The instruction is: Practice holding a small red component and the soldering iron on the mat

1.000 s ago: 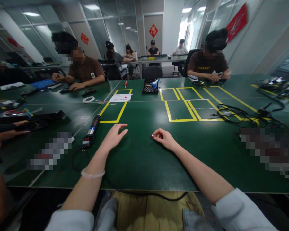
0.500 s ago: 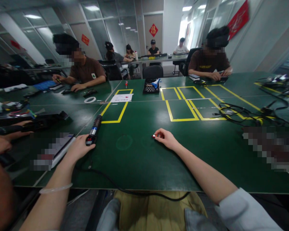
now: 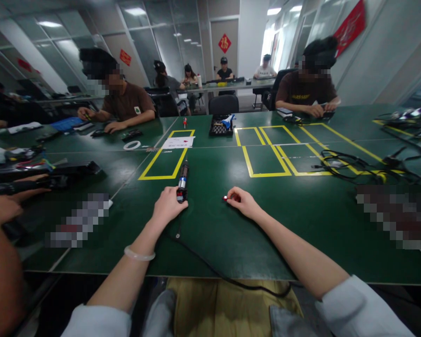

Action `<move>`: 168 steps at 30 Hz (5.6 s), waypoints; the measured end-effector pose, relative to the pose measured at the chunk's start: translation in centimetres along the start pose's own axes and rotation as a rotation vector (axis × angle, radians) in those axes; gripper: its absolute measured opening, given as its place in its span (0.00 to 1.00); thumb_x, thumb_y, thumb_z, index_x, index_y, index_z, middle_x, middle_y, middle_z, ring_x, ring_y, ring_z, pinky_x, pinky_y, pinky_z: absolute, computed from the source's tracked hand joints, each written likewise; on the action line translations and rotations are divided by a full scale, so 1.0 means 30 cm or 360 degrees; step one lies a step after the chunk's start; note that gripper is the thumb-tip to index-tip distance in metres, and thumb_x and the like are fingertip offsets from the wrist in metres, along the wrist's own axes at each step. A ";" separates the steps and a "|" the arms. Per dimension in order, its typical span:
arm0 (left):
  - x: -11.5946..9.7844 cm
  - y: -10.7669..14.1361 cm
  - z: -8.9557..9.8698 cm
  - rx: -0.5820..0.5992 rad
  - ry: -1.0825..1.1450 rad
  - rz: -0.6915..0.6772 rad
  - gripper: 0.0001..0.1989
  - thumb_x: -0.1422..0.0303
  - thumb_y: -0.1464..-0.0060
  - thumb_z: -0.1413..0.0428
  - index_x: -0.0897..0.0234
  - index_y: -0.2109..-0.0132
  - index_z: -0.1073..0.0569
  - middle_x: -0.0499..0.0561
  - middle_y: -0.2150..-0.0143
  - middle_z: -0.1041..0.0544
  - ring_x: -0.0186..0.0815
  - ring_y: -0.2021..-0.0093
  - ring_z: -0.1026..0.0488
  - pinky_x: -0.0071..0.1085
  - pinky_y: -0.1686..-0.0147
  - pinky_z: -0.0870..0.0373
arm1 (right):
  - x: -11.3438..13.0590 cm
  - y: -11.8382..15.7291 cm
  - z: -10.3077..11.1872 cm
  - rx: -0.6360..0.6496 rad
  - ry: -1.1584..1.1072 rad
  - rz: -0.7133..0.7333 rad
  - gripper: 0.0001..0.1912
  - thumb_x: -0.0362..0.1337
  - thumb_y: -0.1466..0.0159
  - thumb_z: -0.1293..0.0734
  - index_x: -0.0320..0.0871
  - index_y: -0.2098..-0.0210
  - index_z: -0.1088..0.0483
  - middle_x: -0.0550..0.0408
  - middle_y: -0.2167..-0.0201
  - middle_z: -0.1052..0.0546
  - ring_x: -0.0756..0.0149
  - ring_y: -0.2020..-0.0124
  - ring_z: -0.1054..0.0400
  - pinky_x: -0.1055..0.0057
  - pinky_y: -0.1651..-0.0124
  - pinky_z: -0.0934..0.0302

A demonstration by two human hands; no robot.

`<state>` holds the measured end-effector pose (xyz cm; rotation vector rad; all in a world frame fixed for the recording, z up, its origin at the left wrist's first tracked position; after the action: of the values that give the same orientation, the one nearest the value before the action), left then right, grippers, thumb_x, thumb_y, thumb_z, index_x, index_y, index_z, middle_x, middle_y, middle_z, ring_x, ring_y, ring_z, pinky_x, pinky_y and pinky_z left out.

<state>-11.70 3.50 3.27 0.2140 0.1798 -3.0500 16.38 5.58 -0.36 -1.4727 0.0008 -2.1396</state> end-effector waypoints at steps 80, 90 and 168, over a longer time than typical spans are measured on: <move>0.244 0.059 0.157 -0.0228 -0.0139 0.0243 0.22 0.55 0.41 0.59 0.64 0.53 0.29 0.58 0.58 0.24 0.45 0.61 0.27 0.36 0.63 0.35 | -0.006 0.008 -0.015 0.0082 0.0142 -0.0021 0.08 0.35 0.37 0.38 0.41 0.63 0.27 0.55 0.70 0.23 0.68 0.68 0.31 0.72 0.63 0.39; -0.401 -0.019 -0.050 0.0604 0.1525 -0.0515 0.23 0.60 0.44 0.49 0.65 0.44 0.33 0.47 0.72 0.29 0.32 0.70 0.31 0.30 0.66 0.34 | -0.008 0.011 0.000 0.0137 -0.0325 -0.0115 0.14 0.39 0.39 0.35 0.41 0.55 0.33 0.56 0.70 0.25 0.70 0.71 0.32 0.72 0.64 0.38; 0.303 0.007 0.067 -0.0187 -0.0082 0.0062 0.32 0.51 0.47 0.52 0.67 0.40 0.37 0.65 0.40 0.37 0.56 0.42 0.38 0.52 0.45 0.40 | -0.014 0.011 0.007 0.0056 0.0031 -0.0093 0.08 0.34 0.43 0.34 0.41 0.63 0.32 0.60 0.75 0.31 0.72 0.75 0.38 0.74 0.68 0.43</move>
<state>-20.92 2.42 3.93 0.1291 0.3460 -2.9903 16.83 5.53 -0.74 -1.4486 -0.0732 -2.1894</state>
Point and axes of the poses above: each hand's wrist, its own y-axis away from the middle knuckle, its own z-axis out of the back of the hand, x = y × z, the point moved 4 cm from there along -y, towards the middle knuckle
